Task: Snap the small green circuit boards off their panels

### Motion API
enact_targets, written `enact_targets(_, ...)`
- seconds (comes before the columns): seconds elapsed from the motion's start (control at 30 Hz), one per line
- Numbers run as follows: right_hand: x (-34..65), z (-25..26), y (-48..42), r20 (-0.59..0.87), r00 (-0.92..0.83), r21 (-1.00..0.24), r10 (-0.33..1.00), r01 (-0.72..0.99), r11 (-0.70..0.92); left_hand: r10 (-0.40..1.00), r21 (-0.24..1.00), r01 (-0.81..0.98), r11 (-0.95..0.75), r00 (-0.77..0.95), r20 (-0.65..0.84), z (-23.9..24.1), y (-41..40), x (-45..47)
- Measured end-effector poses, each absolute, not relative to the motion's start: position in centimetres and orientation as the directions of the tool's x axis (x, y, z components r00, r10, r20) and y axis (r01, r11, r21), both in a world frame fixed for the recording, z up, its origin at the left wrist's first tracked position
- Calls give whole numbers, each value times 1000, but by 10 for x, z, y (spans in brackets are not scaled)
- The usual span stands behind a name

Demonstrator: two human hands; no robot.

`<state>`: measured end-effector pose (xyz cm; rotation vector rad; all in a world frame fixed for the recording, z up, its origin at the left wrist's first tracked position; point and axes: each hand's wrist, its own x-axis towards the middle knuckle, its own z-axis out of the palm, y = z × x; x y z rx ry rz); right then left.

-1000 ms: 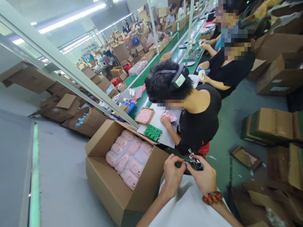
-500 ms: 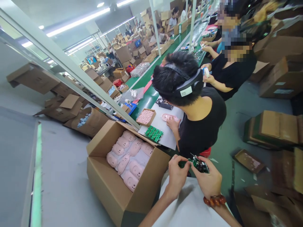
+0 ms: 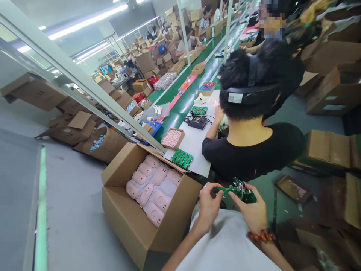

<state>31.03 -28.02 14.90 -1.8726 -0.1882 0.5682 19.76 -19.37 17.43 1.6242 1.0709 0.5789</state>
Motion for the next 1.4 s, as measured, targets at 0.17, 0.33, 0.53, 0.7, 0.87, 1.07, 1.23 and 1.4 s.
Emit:
enact_targets(0.17,308,153,-280,-189,900,-887,393,15,-461,859,937,347,-38,490,-146,173,-194,198)
enact_targets(0.33,301,150,-278,-60,903,-879,425,154,-451,888,933,360,-23,435,-146,179,-196,199)
enact_targets(0.53,295,146,-277,299,858,-802,418,464,-378,928,929,368,-18,353,-122,180,-207,201)
enact_targets(0.7,293,145,-276,373,828,-761,418,531,-373,939,926,375,-41,331,-92,177,-211,203)
enact_targets(0.87,294,147,-277,324,858,-792,398,477,-382,944,923,380,-68,324,-64,174,-215,206)
enact_targets(1.07,299,153,-276,270,870,-831,412,427,-357,935,921,361,-147,355,10,178,-218,208)
enact_targets(1.23,306,149,-277,36,895,-930,444,193,-314,917,952,297,-72,395,-54,181,-203,204)
enact_targets(1.4,312,159,-275,-331,723,-941,606,-299,-158,815,957,235,169,513,-269,172,-180,188)
